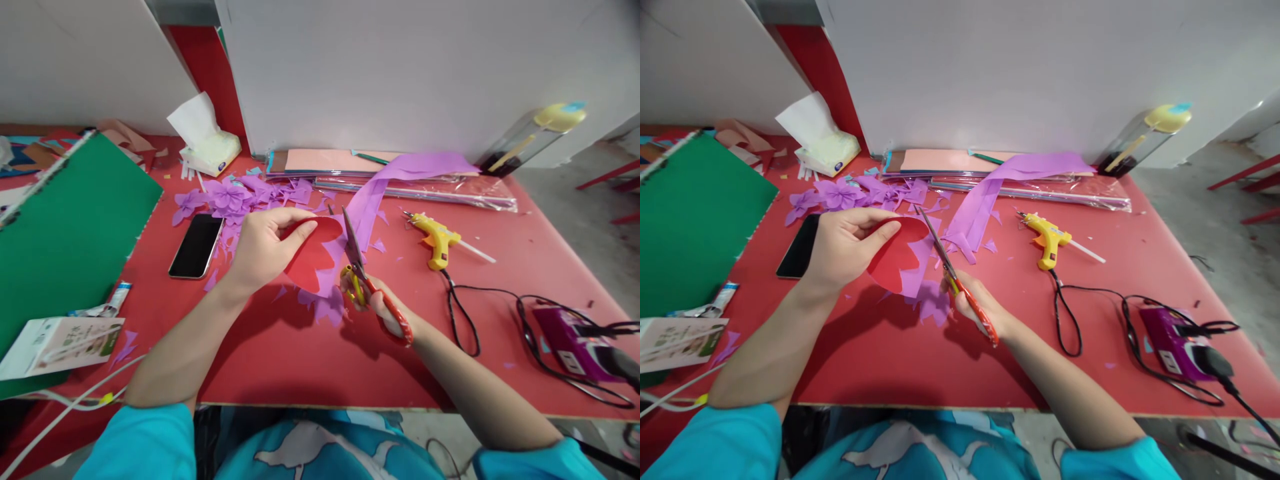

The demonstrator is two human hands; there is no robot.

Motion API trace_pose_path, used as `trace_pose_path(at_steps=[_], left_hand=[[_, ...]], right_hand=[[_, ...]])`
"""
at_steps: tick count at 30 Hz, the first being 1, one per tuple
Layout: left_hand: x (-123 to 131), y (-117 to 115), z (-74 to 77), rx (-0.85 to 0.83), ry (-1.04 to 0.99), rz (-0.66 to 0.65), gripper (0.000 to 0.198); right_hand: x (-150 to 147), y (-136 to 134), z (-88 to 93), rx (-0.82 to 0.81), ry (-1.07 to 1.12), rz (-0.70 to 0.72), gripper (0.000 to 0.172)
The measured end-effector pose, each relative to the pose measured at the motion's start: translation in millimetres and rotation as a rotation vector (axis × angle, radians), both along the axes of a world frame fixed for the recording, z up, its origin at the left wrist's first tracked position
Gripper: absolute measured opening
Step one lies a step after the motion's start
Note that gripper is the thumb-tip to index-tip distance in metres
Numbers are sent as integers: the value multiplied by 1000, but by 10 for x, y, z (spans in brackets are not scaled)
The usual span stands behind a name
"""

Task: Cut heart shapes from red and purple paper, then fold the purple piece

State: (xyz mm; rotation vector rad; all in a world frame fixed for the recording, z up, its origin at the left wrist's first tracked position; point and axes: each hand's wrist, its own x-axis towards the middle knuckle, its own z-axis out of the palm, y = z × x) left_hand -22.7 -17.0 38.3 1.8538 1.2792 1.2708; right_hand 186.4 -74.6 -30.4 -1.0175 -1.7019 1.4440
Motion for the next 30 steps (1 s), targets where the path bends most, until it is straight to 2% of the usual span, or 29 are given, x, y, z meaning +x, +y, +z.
trace_pose_path(at_steps=[5,14,21,25,30], left_hand=[[5,-6,4,-16,2,5,14],[20,-6,-3,-21,-17,-6,14],[36,4,-30,-39,-55,-16,13],[33,5,-33,-39,-62,-36,13],[35,10,-35,-47,-54,-31,14]], right_hand=[[-15,-14,0,-52,-6,-17,68],[-17,-5,-24,-31,48,33,59],[-57,19,-26,-131,13,-92,49],[-41,18,-76,-160,3,-133,49],[29,-31,-174,-207,76,-42,53]])
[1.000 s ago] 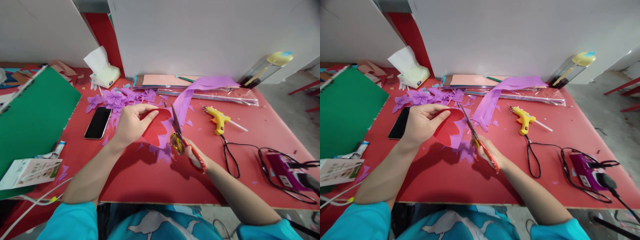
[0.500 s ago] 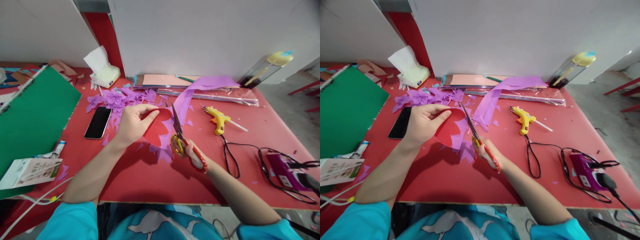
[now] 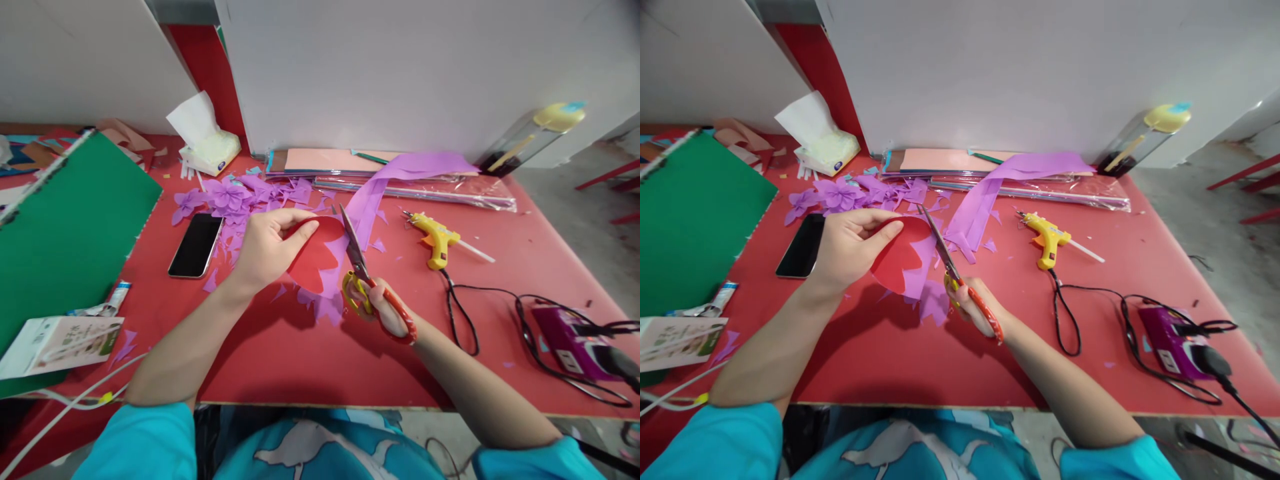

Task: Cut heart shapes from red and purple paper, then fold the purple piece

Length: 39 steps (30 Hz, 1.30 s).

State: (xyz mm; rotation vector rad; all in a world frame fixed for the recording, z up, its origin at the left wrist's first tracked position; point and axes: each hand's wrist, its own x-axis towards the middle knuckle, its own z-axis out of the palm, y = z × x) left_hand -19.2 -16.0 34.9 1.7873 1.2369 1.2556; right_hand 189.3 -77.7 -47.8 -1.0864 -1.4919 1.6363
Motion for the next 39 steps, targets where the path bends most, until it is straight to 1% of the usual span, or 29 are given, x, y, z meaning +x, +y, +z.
trace_pose_path(at_steps=[2,9,13,17,20,22,24,27,31,35,39], left_hand=[[2,1,-2,1,-10,-1,14],[9,-3,15,-8,-37,-8,12],[13,-8,34,-40,-34,6,11],[6,-11,35,-57,-34,1,12],[1,-7,26,-56,-54,-9,11],[-1,-4,20,-48,-71,-20,10],[0,-2,18,-41,-81,-34,10],[3,-6,24,-46,-76,-46,11],[6,-15,26,-77,-56,-53,13],[7,-17,9,-68,-60,-68,13],[9,-22,10,-47,-62,-97,11]], right_hand=[[12,-9,-18,-12,19,36,52],[12,14,11,22,-4,61,54],[-20,12,90,70,21,56,59],[-59,2,203,67,18,69,61],[-66,6,250,57,21,93,61],[-56,13,249,51,22,119,63],[-40,19,227,68,3,106,62],[-18,21,191,97,17,160,60],[-9,12,188,82,33,143,60],[-11,5,189,66,17,109,59],[-10,9,157,71,57,136,61]])
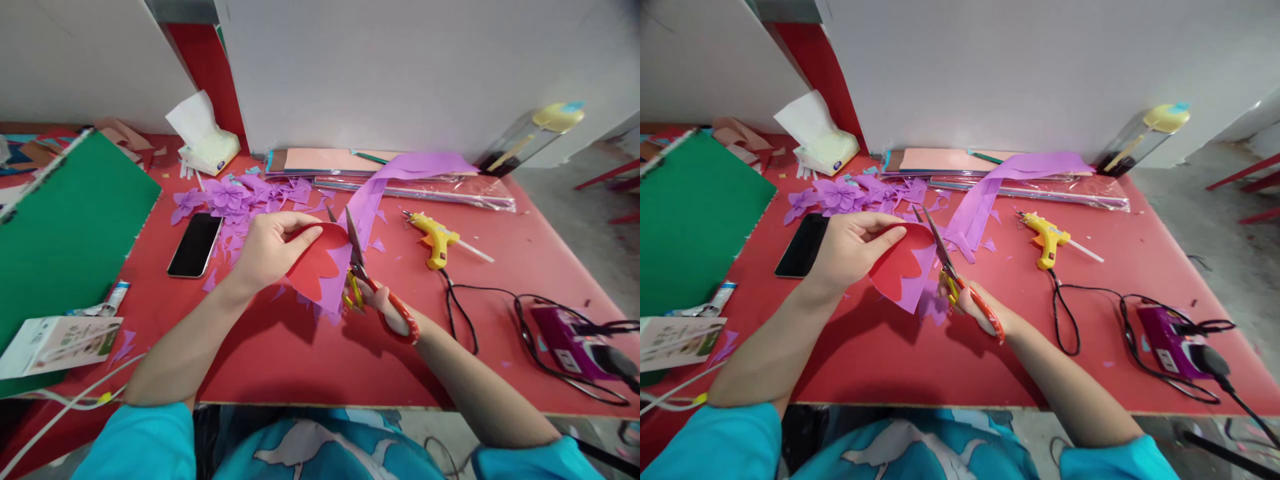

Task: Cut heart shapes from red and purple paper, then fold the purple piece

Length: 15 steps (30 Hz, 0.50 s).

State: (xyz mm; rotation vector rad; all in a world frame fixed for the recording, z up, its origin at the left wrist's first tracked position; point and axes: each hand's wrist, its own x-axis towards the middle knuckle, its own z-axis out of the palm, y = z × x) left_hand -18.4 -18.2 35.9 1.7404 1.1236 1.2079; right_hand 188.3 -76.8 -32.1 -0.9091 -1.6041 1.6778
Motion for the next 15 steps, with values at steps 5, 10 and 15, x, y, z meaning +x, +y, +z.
trace_pose_path(at_steps=[5,10,15], left_hand=[[-1,-11,25,7,2,21,11],[4,-21,35,-5,41,18,13],[16,-34,43,-13,45,-9,12]], right_hand=[[6,10,1,1,11,42,65],[0,3,30,-21,9,47,65],[-4,-10,11,-13,23,21,64]])
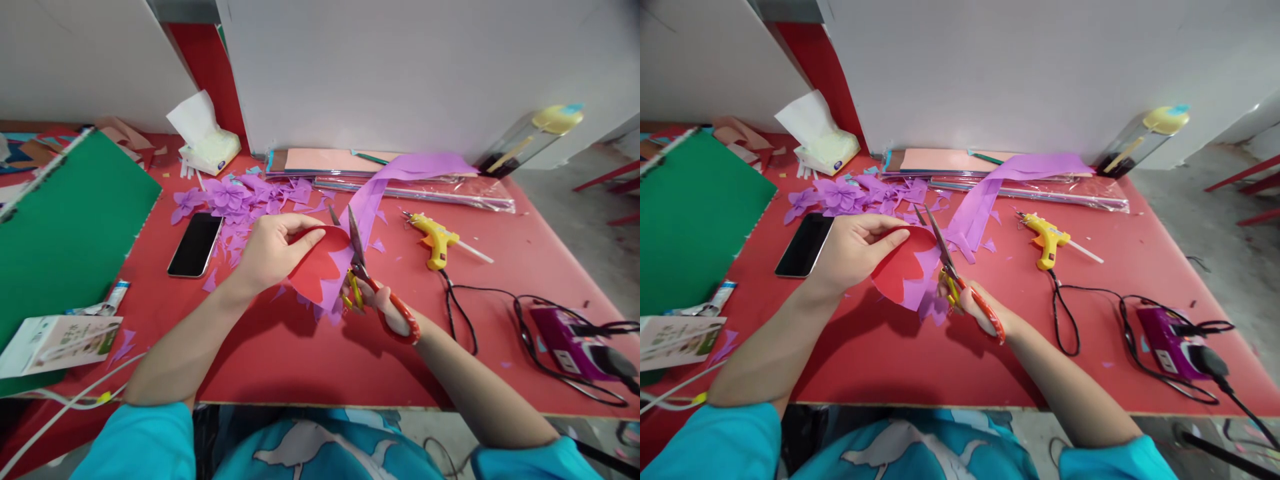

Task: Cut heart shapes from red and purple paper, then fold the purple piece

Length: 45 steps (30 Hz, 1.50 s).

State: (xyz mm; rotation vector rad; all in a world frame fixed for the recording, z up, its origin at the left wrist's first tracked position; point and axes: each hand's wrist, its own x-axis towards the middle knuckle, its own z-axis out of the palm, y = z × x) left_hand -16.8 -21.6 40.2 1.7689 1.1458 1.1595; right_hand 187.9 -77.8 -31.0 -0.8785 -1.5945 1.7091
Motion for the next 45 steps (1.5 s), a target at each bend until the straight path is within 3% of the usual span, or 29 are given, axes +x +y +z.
trace_pose_path(at_steps=[13,28,45], left_hand=[[19,2,-63,46,23,1,14],[37,-6,-87,76,14,26,15],[-9,-6,12,13,82,20,17]], right_hand=[[-1,11,-126,20,62,2,62],[-11,4,-89,27,58,-29,61],[24,34,-20,-17,6,15,58]])
